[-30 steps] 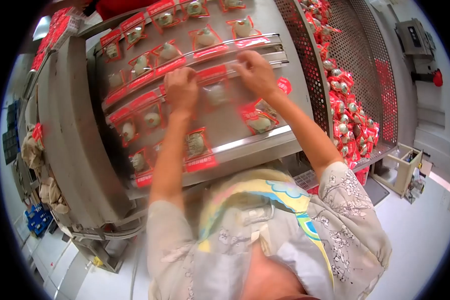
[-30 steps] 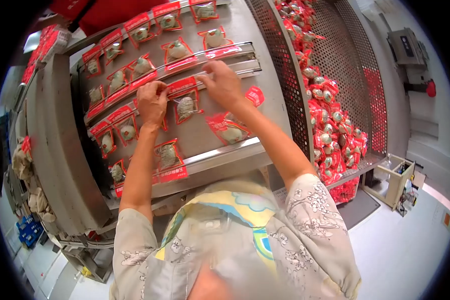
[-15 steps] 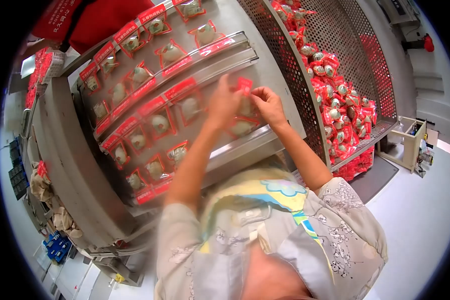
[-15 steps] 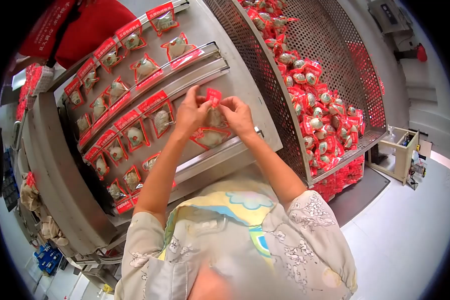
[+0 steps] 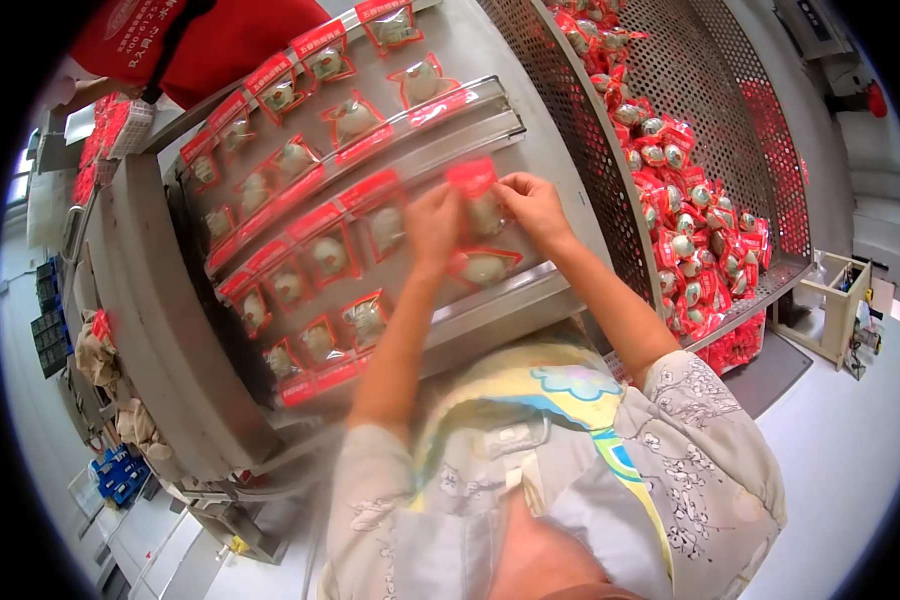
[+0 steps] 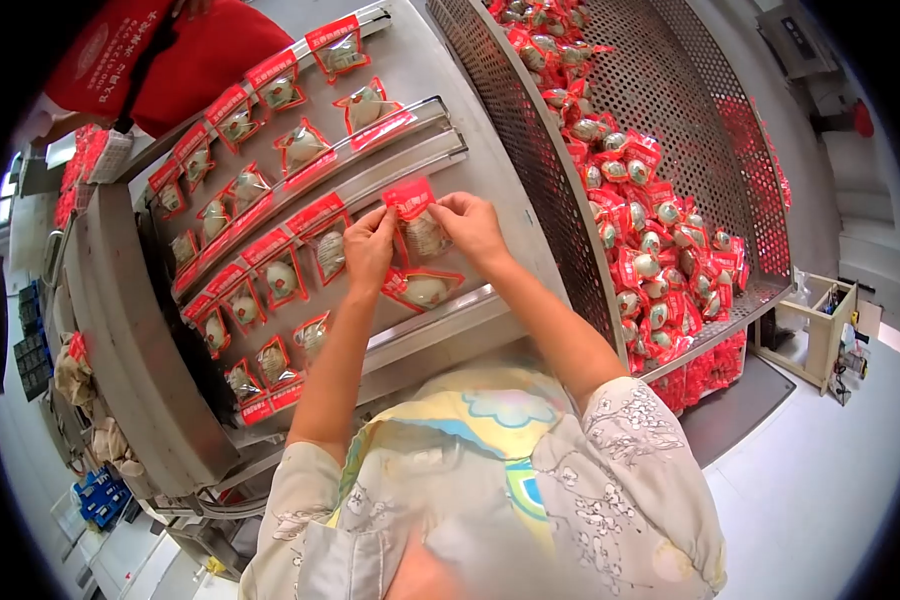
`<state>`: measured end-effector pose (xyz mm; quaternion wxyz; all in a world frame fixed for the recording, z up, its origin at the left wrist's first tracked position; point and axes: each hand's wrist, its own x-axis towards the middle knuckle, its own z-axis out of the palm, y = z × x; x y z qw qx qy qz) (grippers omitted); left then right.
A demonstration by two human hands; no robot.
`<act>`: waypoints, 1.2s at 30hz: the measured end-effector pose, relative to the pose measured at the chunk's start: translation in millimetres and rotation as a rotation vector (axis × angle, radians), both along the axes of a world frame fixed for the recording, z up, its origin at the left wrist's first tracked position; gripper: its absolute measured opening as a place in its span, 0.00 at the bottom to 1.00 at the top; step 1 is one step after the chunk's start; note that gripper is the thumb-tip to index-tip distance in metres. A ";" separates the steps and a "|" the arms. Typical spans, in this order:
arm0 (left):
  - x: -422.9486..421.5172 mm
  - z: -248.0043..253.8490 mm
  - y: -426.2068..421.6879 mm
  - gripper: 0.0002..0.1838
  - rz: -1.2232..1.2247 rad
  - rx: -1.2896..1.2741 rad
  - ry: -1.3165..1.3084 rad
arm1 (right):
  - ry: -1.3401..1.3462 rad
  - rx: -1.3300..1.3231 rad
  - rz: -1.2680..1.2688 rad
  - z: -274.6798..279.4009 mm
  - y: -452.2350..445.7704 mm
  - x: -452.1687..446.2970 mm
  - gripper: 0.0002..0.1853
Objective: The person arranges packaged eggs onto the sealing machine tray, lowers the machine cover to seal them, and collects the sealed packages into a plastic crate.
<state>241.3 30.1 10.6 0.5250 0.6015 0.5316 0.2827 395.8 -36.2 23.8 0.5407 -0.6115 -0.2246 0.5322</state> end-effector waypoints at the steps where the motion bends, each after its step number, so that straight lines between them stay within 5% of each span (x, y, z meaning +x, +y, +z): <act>1: 0.3 0.6 0.0 0.13 0.030 0.029 0.030 | -0.066 -0.014 0.007 1.4 6.3 0.7 0.09; 5: -9.0 -32.1 4.5 0.14 0.118 -0.059 -0.099 | -0.430 -0.081 0.101 -15.3 24.0 11.5 0.13; 10: -12.0 -9.8 -1.1 0.12 0.144 -0.399 -0.106 | -0.656 -0.370 0.452 11.0 41.6 21.7 0.12; 11: -18.0 -34.5 1.7 0.11 0.068 -0.270 -0.066 | -0.693 -0.416 0.502 14.2 46.1 22.5 0.12; 14: -32.9 -104.0 17.9 0.10 -0.047 -0.064 0.003 | -0.670 -0.245 0.323 -29.4 54.3 23.1 0.12; 17: -8.1 -25.6 18.8 0.09 0.237 -0.535 -0.224 | -0.567 -0.213 0.191 -24.8 55.4 16.4 0.13; 20: -16.6 -89.9 22.4 0.10 0.117 -0.274 -0.106 | -0.532 -0.189 0.169 -40.4 57.6 22.7 0.13; 23: -18.0 -108.2 8.4 0.13 0.192 -0.294 -0.060 | -0.565 -0.196 0.304 -37.3 55.3 25.1 0.11; 26: -4.9 -25.9 -4.2 0.16 0.369 -0.552 -0.169 | -0.515 -0.274 0.462 -16.9 59.3 27.0 0.12; 27: -4.0 -13.8 -4.3 0.19 0.294 -0.520 0.003 | -0.555 -0.290 0.490 -15.1 61.7 26.5 0.13; 33: -7.2 -62.0 -9.8 0.22 0.347 -0.367 -0.184 | -0.518 -0.250 0.488 -21.6 60.9 29.4 0.19; 36: -0.4 -5.3 -12.5 0.18 0.372 -0.487 -0.102 | -0.529 -0.272 0.488 -14.4 58.2 29.6 0.19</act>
